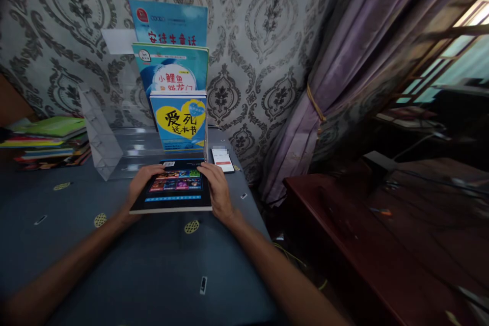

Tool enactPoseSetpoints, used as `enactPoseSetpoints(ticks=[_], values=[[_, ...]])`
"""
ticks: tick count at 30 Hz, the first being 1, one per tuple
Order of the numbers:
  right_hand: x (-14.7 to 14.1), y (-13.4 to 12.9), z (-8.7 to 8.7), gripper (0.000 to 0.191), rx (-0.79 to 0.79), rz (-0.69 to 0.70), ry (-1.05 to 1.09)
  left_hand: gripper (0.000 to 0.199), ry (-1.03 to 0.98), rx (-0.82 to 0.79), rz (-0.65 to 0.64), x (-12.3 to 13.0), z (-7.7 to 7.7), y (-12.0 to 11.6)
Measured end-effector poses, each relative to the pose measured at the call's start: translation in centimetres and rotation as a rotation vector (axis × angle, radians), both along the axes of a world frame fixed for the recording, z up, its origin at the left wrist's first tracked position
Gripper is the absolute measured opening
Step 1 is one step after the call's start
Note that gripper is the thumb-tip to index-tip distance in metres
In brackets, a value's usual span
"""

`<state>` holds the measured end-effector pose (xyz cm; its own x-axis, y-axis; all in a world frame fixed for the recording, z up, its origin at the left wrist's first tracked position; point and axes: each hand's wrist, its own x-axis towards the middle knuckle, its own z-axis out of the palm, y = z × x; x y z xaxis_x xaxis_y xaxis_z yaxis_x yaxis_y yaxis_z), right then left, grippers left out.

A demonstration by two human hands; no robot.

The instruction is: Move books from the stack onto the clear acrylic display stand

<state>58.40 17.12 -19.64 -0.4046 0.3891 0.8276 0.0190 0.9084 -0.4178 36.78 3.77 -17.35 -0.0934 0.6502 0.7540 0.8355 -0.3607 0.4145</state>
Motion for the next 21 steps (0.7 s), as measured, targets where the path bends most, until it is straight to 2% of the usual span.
enactPoseSetpoints(ticks=[3,7,13,17,21], values=[[0.1,0.1,0.6,0.039,0.003,0.027,0.043,0.027,0.044,0.019,-0.044,-0.1,0.5,0.0],[0.4,0.3,1.6,0.043,-0.042,0.035,-0.054,0.036,-0.007,-0.017,-0.059,-0.2,1.5,0.3],[-0.9,1.6,1.9,0.037,-0.12,-0.054,0.04,0.035,-0.175,-0.156,0.005,-0.8,2.5,2.1],[-2.2,2.6,2.2,0.024,-0.22,-0.136,0.007,0.028,-0.209,-0.179,0.099,-1.5,2.6,3.6],[-3.3,3.5,2.3,0.02,-0.272,-0.135,0.015,0.031,-0.226,-0.209,0.096,-2.1,2.6,4.8]])
